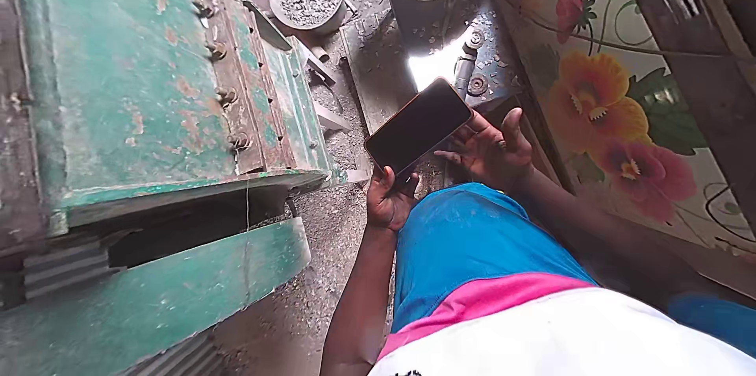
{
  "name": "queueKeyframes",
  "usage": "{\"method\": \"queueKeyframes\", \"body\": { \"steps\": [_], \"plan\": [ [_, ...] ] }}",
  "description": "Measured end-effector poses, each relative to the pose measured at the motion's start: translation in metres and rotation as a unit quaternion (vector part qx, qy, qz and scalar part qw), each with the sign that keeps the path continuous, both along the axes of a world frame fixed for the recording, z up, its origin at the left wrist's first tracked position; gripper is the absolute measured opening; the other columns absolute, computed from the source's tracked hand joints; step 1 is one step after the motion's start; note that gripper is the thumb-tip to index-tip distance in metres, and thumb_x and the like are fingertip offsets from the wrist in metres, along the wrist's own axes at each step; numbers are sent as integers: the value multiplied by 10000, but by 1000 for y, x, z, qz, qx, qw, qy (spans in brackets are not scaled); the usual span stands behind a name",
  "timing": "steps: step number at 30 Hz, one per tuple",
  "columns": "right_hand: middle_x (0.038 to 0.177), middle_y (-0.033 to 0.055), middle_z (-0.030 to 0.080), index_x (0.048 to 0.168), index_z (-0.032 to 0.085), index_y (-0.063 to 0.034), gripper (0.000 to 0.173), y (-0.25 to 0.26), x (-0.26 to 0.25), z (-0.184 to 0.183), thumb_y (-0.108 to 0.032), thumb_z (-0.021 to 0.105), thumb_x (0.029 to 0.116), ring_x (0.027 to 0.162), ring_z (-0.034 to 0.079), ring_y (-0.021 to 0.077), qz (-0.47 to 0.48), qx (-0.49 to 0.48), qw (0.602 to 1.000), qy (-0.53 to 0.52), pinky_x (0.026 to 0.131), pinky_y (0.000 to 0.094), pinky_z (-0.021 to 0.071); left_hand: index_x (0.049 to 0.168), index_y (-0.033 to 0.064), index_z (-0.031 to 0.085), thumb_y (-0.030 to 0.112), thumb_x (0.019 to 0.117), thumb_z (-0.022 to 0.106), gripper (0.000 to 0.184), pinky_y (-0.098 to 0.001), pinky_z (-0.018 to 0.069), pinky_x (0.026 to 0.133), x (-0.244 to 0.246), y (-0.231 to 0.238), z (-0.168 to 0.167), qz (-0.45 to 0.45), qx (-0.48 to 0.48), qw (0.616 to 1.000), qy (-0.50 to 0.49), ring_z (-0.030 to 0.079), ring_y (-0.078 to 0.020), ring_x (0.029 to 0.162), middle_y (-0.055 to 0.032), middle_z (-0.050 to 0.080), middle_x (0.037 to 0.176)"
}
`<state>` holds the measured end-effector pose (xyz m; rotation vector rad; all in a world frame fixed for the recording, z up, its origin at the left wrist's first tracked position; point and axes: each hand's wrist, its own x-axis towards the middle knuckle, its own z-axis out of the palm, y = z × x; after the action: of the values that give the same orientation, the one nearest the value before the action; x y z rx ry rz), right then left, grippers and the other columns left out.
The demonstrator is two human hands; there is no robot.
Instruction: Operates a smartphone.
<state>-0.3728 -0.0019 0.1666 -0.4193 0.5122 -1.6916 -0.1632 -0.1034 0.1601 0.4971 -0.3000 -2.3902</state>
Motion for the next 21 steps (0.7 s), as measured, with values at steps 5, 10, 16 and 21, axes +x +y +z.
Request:
{"method": "queueKeyframes", "body": {
  "steps": [5, 10, 16, 21],
  "plan": [
    [1487, -2, 523, 1554, 313, -294, 644, -18, 16, 2, -579, 518, 1014, 1342, 531, 188, -7, -111, 984, 138, 1103, 417, 473, 1241, 56, 643, 66, 885, 759, 375, -392, 606, 914, -5, 20, 17, -21, -6, 999, 42, 729, -277, 1023, -189, 712, 1157],
    [1463, -34, 527, 1532, 298, -329, 558, -35, 30, 5, -495, 517, 1047, 1357, 516, 165, -8, -98, 987, 131, 1108, 403, 474, 1272, 53, 557, 23, 837, 809, 504, -398, 621, 882, -8, 30, 38, -38, -59, 996, -45, 743, -267, 977, -182, 718, 1136],
    [1410, 111, 582, 1462, 413, -286, 540, -42, 32, 9, -589, 482, 1021, 745, 647, 121, 127, -100, 987, 10, 522, 232, 513, 1311, 59, 510, 220, 818, 867, 629, -412, 604, 898, -7, 45, 33, -46, -175, 981, -63, 713, -249, 1051, -139, 713, 1160],
    [1343, 138, 618, 1442, 492, -220, 575, -33, 34, 10, -589, 512, 1001, 855, 688, 171, 120, -103, 986, -56, 661, 311, 593, 1434, 127, 492, 601, 865, 727, 777, -494, 582, 939, 3, 44, 15, -117, -158, 979, 51, 663, -352, 1181, -201, 639, 1337]
  ]
}}
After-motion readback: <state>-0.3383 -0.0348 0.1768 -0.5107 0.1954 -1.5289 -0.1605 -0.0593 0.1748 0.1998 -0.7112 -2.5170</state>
